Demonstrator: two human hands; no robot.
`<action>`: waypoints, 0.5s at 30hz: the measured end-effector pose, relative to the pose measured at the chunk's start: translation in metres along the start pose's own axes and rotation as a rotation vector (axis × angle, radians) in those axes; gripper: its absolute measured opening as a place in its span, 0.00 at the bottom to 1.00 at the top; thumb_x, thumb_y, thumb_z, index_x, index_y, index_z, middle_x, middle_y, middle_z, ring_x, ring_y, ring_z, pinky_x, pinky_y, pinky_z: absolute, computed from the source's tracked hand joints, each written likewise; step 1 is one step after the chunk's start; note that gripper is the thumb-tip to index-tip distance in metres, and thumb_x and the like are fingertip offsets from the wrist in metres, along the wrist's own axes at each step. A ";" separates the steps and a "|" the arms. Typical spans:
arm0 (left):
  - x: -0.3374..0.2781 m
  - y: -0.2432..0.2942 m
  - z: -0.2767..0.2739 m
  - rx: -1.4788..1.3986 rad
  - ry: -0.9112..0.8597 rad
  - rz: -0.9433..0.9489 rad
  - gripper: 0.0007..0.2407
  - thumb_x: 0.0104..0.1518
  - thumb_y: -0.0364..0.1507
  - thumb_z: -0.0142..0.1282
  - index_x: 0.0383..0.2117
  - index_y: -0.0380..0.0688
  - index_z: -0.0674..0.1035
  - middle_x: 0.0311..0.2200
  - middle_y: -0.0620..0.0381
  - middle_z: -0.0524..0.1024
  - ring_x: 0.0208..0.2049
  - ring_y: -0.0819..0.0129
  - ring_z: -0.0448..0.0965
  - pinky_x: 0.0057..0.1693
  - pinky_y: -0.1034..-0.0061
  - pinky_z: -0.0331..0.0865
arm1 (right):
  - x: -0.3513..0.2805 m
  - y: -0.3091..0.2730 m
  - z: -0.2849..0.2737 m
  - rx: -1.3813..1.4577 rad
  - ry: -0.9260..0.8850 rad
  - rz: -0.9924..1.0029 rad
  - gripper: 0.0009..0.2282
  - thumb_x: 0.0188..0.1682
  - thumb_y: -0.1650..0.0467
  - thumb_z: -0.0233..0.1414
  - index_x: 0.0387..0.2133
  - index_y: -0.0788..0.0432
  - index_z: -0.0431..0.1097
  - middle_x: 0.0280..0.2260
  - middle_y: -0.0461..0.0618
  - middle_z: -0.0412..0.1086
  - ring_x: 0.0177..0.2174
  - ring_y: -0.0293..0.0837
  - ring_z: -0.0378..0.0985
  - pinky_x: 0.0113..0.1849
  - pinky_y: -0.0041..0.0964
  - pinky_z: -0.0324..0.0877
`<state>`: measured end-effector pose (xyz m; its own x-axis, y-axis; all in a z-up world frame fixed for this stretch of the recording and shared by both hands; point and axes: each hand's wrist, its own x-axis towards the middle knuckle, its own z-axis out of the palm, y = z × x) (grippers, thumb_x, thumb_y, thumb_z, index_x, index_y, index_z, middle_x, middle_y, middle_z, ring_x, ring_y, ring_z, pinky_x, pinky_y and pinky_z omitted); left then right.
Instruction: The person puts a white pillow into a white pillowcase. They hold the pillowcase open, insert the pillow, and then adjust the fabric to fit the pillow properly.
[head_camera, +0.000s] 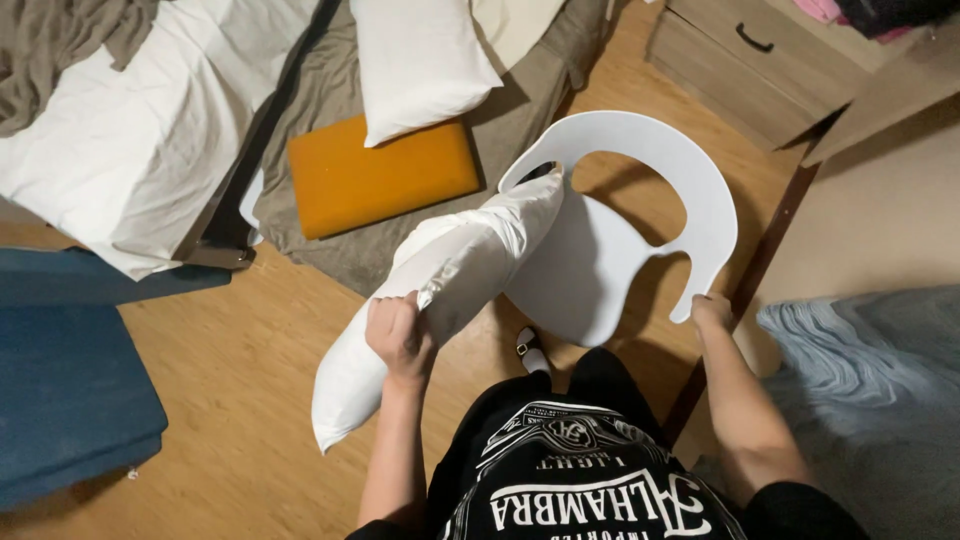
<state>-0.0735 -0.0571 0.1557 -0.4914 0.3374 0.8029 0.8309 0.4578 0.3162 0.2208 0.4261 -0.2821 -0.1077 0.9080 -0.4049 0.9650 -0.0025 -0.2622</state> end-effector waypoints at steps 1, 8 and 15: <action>0.008 0.002 -0.002 0.000 0.025 0.017 0.07 0.56 0.16 0.52 0.22 0.40 0.77 0.16 0.54 0.60 0.16 0.55 0.60 0.29 0.66 0.60 | -0.010 -0.015 -0.005 0.124 -0.003 0.013 0.16 0.48 0.60 0.57 0.49 0.44 0.74 0.45 0.55 0.74 0.49 0.58 0.75 0.49 0.60 0.66; 0.047 0.042 -0.024 0.010 0.127 0.042 0.07 0.53 0.16 0.51 0.24 0.39 0.81 0.15 0.56 0.58 0.16 0.57 0.58 0.29 0.67 0.60 | -0.282 -0.257 -0.232 0.782 -0.402 -0.782 0.33 0.51 0.67 0.59 0.65 0.72 0.53 0.62 0.85 0.50 0.62 0.84 0.46 0.62 0.74 0.46; 0.066 0.086 -0.009 -0.026 0.160 0.103 0.08 0.56 0.19 0.49 0.24 0.39 0.81 0.15 0.54 0.59 0.15 0.56 0.59 0.29 0.65 0.61 | -0.293 -0.304 -0.242 0.583 -0.287 -1.337 0.17 0.45 0.75 0.55 0.49 0.57 0.74 0.47 0.57 0.72 0.52 0.59 0.73 0.55 0.50 0.63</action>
<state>-0.0320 -0.0029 0.2404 -0.3579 0.2454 0.9009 0.8819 0.4058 0.2398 0.0173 0.2620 0.1282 -0.9247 0.2619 0.2764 -0.1060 0.5202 -0.8474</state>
